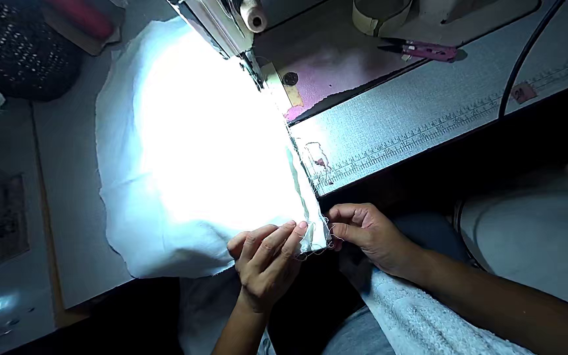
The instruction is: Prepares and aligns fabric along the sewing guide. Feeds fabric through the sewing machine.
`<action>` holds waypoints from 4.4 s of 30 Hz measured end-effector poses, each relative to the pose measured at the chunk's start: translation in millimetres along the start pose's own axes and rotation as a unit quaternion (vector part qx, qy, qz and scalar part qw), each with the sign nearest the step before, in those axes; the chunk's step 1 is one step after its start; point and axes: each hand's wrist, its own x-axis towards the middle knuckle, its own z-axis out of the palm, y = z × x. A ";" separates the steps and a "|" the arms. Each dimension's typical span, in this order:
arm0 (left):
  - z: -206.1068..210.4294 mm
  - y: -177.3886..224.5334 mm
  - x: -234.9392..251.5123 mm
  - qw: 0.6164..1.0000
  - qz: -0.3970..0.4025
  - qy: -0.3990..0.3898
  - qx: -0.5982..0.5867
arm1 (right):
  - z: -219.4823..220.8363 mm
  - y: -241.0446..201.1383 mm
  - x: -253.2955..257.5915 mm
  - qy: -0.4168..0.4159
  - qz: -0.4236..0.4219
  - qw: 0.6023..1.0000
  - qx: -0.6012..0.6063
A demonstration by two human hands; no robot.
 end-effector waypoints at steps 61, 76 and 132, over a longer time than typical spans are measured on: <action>-35.3 8.1 9.5 0.992 0.021 -0.099 0.069 | 13.4 14.6 -2.8 0.054 -0.137 0.983 -0.106; -8.5 34.5 7.1 0.997 -0.036 0.000 0.061 | 16.8 18.0 -4.9 0.074 -0.142 0.979 -0.124; -4.1 36.9 14.6 0.989 0.069 -0.125 0.040 | 1.9 25.0 -4.4 0.086 -0.178 0.958 -0.205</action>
